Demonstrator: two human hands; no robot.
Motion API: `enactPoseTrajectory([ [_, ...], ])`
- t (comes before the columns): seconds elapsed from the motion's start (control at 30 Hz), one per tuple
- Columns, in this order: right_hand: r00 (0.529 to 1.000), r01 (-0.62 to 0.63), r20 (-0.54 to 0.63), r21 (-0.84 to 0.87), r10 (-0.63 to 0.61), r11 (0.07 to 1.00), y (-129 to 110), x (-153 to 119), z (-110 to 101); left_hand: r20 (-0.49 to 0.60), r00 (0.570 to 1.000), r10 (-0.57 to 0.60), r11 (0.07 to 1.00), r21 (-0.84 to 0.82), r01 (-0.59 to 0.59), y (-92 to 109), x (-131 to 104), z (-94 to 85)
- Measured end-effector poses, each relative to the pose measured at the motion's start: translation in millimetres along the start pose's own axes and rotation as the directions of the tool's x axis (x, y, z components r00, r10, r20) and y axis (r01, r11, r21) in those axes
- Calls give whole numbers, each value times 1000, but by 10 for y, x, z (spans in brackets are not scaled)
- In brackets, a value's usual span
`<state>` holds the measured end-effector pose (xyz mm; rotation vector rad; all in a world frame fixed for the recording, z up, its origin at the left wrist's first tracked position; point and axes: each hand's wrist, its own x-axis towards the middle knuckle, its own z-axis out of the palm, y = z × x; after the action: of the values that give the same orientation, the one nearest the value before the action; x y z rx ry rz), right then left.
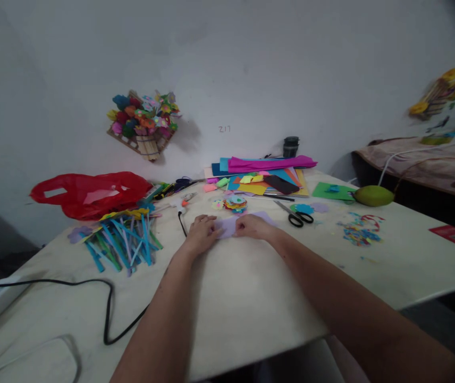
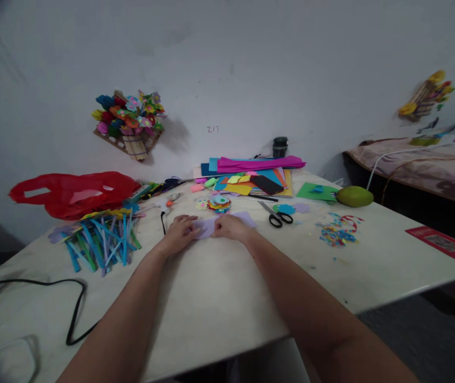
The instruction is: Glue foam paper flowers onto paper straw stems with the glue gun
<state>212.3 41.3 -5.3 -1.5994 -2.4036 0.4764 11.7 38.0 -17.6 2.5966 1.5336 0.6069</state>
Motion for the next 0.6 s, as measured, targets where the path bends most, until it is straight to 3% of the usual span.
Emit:
enactPoseTrajectory([
  [0.2, 1000, 14, -6, 28, -13, 1000, 46, 20, 32, 54, 998, 28, 997, -74, -24, -58, -12, 15],
  [0.43, 1000, 15, -1, 27, -15, 1000, 105, 24, 18, -16, 1000, 26, 992, -121, -28, -54, -11, 30],
  [0.6, 996, 81, -39, 61, -79, 995, 32, 10, 41, -41, 998, 44, 991, -125, -49, -79, 4, 73],
])
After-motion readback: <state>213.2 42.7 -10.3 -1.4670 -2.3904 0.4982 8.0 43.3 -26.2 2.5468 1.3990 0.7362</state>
